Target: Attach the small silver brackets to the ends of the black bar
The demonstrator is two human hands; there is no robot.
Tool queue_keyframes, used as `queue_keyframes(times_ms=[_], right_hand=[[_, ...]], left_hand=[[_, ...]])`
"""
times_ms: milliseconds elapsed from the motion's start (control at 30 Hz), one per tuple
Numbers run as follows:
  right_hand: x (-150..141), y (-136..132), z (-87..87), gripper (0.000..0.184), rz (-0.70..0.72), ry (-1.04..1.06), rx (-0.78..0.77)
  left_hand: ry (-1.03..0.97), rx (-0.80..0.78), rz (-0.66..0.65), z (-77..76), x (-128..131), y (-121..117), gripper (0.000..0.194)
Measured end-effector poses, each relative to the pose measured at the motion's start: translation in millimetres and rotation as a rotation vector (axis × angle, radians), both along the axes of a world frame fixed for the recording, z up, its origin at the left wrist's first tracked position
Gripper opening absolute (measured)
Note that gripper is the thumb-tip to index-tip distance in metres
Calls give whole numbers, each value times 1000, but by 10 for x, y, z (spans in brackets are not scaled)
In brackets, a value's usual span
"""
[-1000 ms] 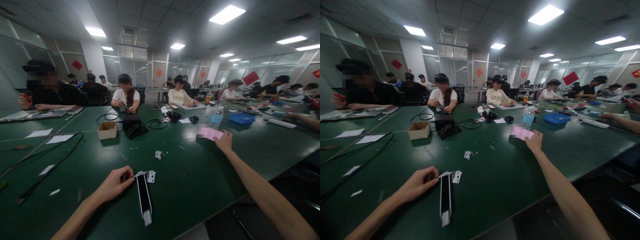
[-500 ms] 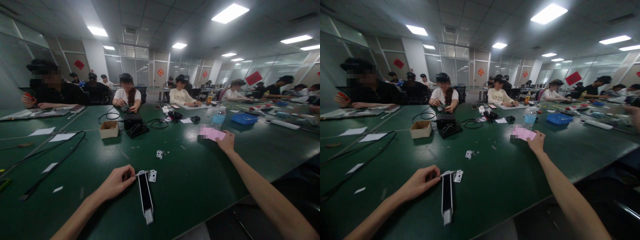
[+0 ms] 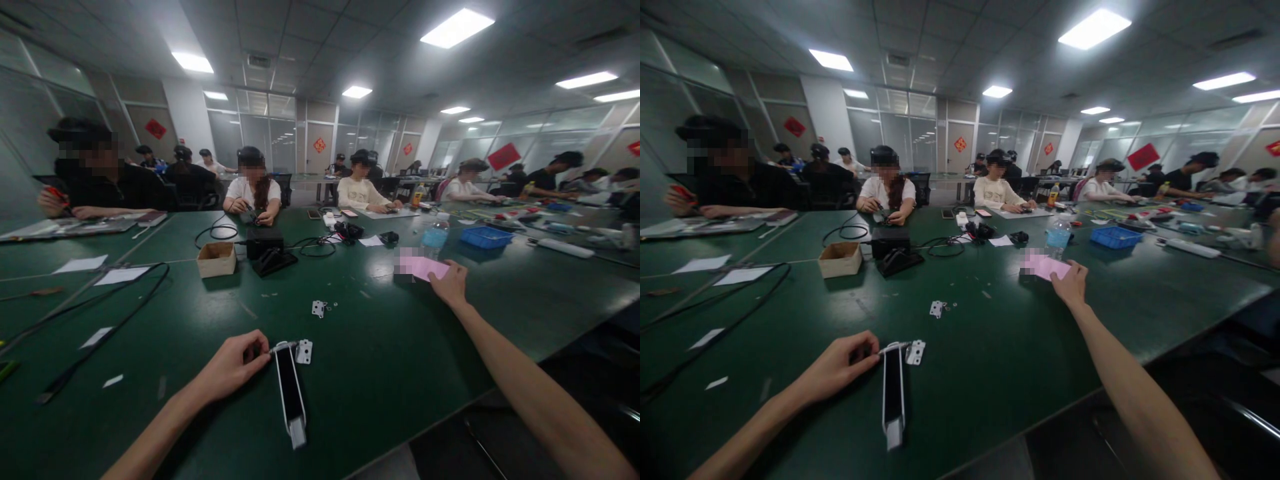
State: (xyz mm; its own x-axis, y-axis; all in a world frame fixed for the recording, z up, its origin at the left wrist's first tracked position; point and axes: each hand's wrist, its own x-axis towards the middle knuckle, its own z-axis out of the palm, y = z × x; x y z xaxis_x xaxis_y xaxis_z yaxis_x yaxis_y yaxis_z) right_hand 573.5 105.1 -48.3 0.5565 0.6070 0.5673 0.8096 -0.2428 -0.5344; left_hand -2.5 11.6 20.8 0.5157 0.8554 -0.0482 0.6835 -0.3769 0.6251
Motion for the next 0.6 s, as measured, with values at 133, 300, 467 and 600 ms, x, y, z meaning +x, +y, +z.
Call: queue_keyframes(times_ms=[133,300,467,600], right_hand=[[-71,-25,52,70,-62,44,-26],[-115,-13,103,78,-111,110,-40],[-130,83,92,79,-124,31,41],[-161,162,66,79,-152,7,78]], left_hand=[[2,-8,3,-4,-4,6,27],[5,-20,-1,16,-5,1,28],[7,-18,-4,14,-17,-1,27],[5,-18,-2,-4,-26,14,26]])
